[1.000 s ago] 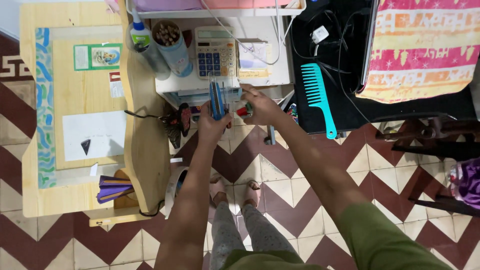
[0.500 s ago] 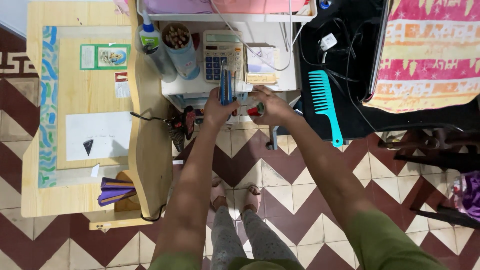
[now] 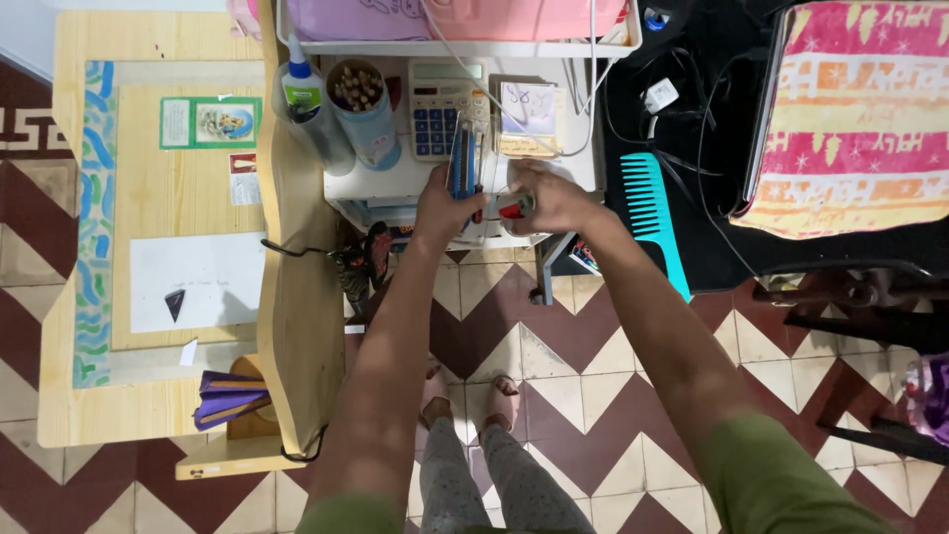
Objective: Organizing various stationery items on a desk, including notebooks, sticky notes, and containers.
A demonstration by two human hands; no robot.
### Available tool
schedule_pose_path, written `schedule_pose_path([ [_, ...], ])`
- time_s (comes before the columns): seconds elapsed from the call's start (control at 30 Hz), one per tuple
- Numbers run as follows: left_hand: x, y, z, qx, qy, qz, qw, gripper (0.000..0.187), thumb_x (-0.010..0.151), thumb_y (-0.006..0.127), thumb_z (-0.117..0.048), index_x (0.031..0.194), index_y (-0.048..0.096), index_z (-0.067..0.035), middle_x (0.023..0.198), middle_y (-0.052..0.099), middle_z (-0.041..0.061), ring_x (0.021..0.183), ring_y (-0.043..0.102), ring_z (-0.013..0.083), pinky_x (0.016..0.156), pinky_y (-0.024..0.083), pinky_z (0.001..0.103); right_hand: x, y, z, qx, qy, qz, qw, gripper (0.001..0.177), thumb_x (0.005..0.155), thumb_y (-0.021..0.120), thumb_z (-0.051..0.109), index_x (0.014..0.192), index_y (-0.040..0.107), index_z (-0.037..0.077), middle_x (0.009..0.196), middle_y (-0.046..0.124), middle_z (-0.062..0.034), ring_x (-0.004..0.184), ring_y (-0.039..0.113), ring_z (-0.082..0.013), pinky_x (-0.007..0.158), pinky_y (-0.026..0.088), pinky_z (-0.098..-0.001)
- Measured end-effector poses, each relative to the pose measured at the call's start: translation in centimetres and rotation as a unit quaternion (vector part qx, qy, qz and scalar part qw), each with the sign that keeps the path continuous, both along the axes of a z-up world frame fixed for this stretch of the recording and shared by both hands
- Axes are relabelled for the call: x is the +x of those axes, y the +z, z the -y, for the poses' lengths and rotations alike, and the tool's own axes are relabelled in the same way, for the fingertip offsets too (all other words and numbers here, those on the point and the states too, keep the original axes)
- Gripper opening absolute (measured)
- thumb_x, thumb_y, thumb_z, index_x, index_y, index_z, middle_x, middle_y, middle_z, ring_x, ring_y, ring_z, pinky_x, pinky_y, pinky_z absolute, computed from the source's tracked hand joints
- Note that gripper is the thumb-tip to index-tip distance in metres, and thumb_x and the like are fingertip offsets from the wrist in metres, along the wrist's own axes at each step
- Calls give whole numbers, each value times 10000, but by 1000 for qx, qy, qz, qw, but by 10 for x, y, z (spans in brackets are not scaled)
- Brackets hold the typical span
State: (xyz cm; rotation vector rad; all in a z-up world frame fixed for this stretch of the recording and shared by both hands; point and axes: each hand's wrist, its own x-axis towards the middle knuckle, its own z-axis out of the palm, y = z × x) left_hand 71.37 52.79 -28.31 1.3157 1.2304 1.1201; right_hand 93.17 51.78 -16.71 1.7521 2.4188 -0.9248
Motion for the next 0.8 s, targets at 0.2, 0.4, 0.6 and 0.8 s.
schedule_pose_path([
  [0.2, 8, 36, -14, -106, -13, 99, 989, 742, 703, 845, -144, 1338, 510, 40, 940, 731, 110, 768, 699, 223, 664, 580, 374, 1, 17, -19, -56, 18, 0, 998, 737, 663, 818, 411, 1260, 632, 21, 1416, 583, -179, 1332, 572, -317, 1129, 473, -360],
  [0.4, 0, 27, -33, -49, 0, -37, 998, 733, 690, 900, -202, 1300, 554, 11, 980, 753, 111, 847, 738, 207, 761, 602, 341, 26, -28, -50, -42, 79, -91, 992, 838, 632, 863, 378, 1323, 596, -13, 1429, 540, -219, 1253, 579, -342, 1079, 464, -380],
  [0.6, -11, 44, -19, -84, 30, -69, 994, 722, 693, 887, -240, 1284, 562, 17, 955, 757, 119, 780, 759, 219, 683, 611, 347, 10, 0, -37, -72, 9, -65, 995, 789, 646, 851, 423, 1284, 627, 16, 1256, 685, -189, 1122, 677, -298, 997, 535, -363],
  [0.8, -17, 47, 24, -67, 72, -60, 993, 711, 713, 875, -252, 1296, 574, 22, 927, 768, 140, 737, 755, 217, 664, 600, 349, 22, -21, -25, 89, 28, -114, 989, 671, 629, 893, 368, 1148, 675, 2, 1289, 663, -216, 1137, 641, -328, 963, 507, -385],
])
